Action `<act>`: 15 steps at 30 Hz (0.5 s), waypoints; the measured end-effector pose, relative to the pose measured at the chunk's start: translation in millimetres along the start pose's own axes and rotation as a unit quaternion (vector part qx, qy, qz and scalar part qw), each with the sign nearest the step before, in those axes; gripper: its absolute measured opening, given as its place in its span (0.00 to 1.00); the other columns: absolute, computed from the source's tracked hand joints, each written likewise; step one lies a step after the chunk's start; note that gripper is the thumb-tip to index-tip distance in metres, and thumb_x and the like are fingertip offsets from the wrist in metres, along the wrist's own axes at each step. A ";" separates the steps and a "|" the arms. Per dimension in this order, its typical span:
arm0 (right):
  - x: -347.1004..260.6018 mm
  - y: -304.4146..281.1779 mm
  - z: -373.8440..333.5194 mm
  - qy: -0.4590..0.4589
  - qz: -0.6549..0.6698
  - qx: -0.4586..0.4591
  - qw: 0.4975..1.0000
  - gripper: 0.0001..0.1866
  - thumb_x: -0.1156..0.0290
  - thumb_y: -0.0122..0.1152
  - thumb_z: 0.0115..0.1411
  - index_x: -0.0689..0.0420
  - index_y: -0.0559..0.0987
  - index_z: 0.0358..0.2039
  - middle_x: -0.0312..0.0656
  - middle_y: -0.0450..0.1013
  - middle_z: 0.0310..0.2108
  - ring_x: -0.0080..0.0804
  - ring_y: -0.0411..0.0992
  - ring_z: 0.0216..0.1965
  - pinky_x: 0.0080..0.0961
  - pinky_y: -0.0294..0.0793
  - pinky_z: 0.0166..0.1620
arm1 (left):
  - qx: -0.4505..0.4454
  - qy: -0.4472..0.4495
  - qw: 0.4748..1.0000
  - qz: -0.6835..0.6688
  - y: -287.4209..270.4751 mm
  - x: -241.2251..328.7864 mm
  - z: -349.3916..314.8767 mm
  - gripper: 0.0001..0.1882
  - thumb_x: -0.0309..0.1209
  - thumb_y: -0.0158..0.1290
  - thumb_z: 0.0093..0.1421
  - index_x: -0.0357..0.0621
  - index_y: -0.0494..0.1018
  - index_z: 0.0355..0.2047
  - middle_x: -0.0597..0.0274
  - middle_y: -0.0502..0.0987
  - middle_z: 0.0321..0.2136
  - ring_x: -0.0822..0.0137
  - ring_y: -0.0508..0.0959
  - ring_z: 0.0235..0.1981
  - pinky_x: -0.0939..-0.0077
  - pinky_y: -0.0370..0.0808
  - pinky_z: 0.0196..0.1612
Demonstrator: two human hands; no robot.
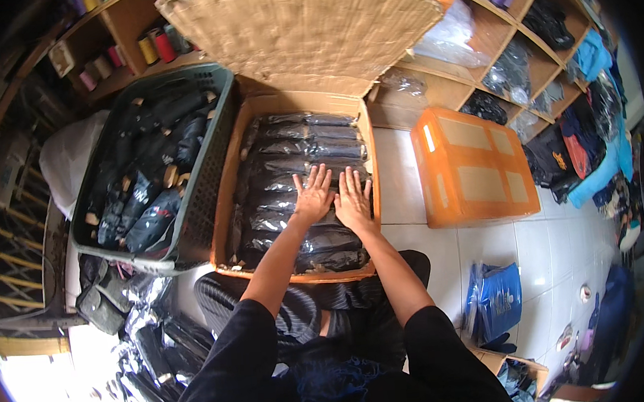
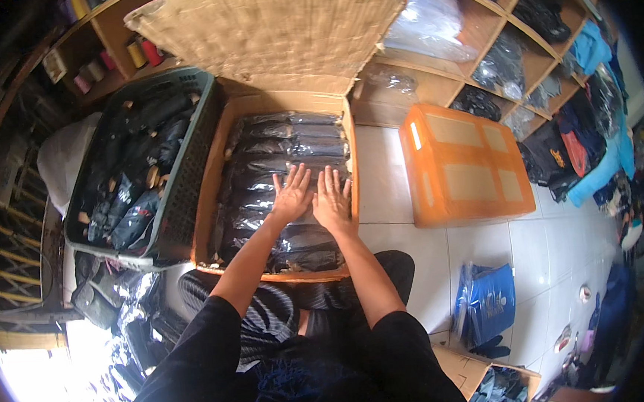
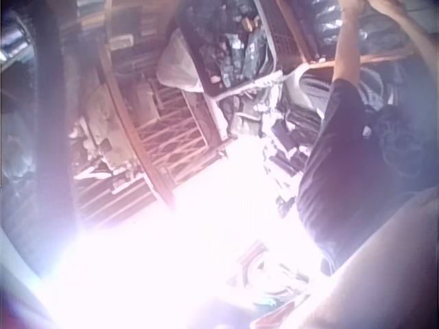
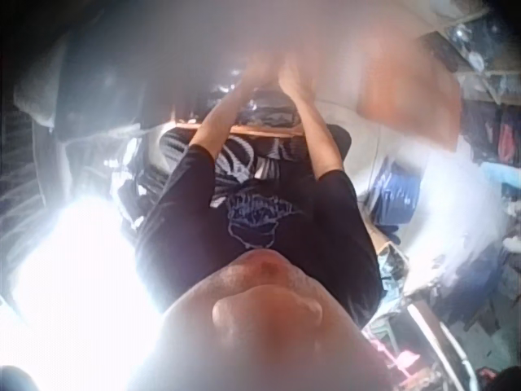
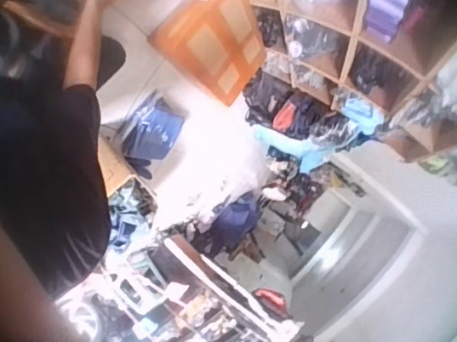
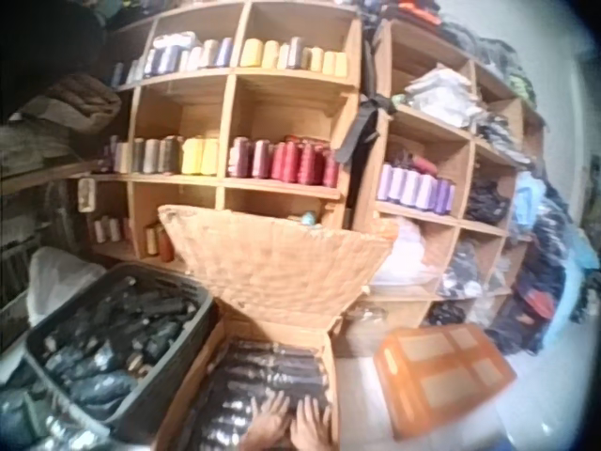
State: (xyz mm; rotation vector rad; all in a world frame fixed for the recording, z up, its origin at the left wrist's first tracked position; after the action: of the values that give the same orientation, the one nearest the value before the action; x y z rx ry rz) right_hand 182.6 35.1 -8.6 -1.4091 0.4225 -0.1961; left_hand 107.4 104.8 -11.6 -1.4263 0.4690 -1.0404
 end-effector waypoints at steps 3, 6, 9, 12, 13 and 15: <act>-18.1 -14.2 -6.7 -0.050 -0.024 0.066 0.996 0.31 0.62 0.50 0.62 0.63 0.61 0.63 0.52 0.48 0.69 0.50 0.47 0.69 0.61 0.41 0.66 | 0.045 -0.017 0.997 -0.060 -40.0 1.1 -24.9 0.29 0.39 0.48 0.62 0.43 0.60 0.62 0.53 0.54 0.67 0.54 0.49 0.69 0.30 0.45 0.63; -23.0 -14.0 -27.5 -0.047 0.059 0.089 0.993 0.30 0.65 0.53 0.62 0.62 0.61 0.63 0.52 0.47 0.69 0.52 0.46 0.69 0.63 0.42 0.65 | 0.141 0.010 0.974 -0.179 -115.0 18.4 -95.8 0.19 0.34 0.49 0.61 0.44 0.69 0.52 0.52 0.70 0.50 0.54 0.68 0.53 0.54 0.63 0.56; -65.0 -31.6 -57.3 -0.069 0.198 0.064 0.976 0.29 0.67 0.53 0.62 0.59 0.61 0.63 0.50 0.47 0.69 0.53 0.47 0.69 0.64 0.42 0.65 | 0.266 -0.061 0.938 -0.215 -187.2 -7.5 -217.8 0.12 0.25 0.50 0.58 0.41 0.74 0.43 0.54 0.75 0.36 0.53 0.73 0.41 0.59 0.67 0.49; -118.7 -42.8 -94.6 -0.131 0.286 0.039 0.948 0.27 0.68 0.53 0.62 0.57 0.62 0.62 0.49 0.49 0.68 0.50 0.47 0.69 0.63 0.42 0.65 | 0.404 -0.323 0.825 -0.227 -186.6 -83.6 -354.6 0.12 0.20 0.46 0.55 0.36 0.74 0.40 0.52 0.74 0.31 0.51 0.74 0.40 0.57 0.71 0.45; -139.9 -45.0 -108.6 -0.148 0.317 0.017 0.937 0.27 0.67 0.53 0.62 0.57 0.63 0.62 0.49 0.49 0.68 0.49 0.47 0.69 0.63 0.42 0.65 | 0.443 -0.387 0.772 -0.240 -170.6 -114.4 -400.3 0.14 0.18 0.45 0.54 0.35 0.73 0.41 0.51 0.75 0.34 0.50 0.74 0.41 0.56 0.72 0.44; -169.5 -42.5 -128.6 -0.188 0.326 0.004 0.927 0.27 0.67 0.54 0.62 0.56 0.63 0.61 0.49 0.48 0.68 0.49 0.47 0.69 0.63 0.42 0.66 | 0.302 -0.458 0.829 -0.108 -124.0 -160.8 -451.4 0.20 0.18 0.46 0.53 0.35 0.67 0.48 0.42 0.73 0.42 0.46 0.74 0.45 0.53 0.71 0.48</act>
State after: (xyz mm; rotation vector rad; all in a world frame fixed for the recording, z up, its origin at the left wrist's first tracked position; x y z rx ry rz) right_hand -18.0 -24.7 48.5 -1.1912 0.5430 0.6055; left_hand -375.6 -3.3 -14.2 -1.2213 -0.6890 -0.4795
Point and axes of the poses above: each hand's wrist, its own z-axis towards the middle knuckle, its own y-axis out of the palm, x = y × z, the point moved 8 cm from there along z, towards the middle knuckle
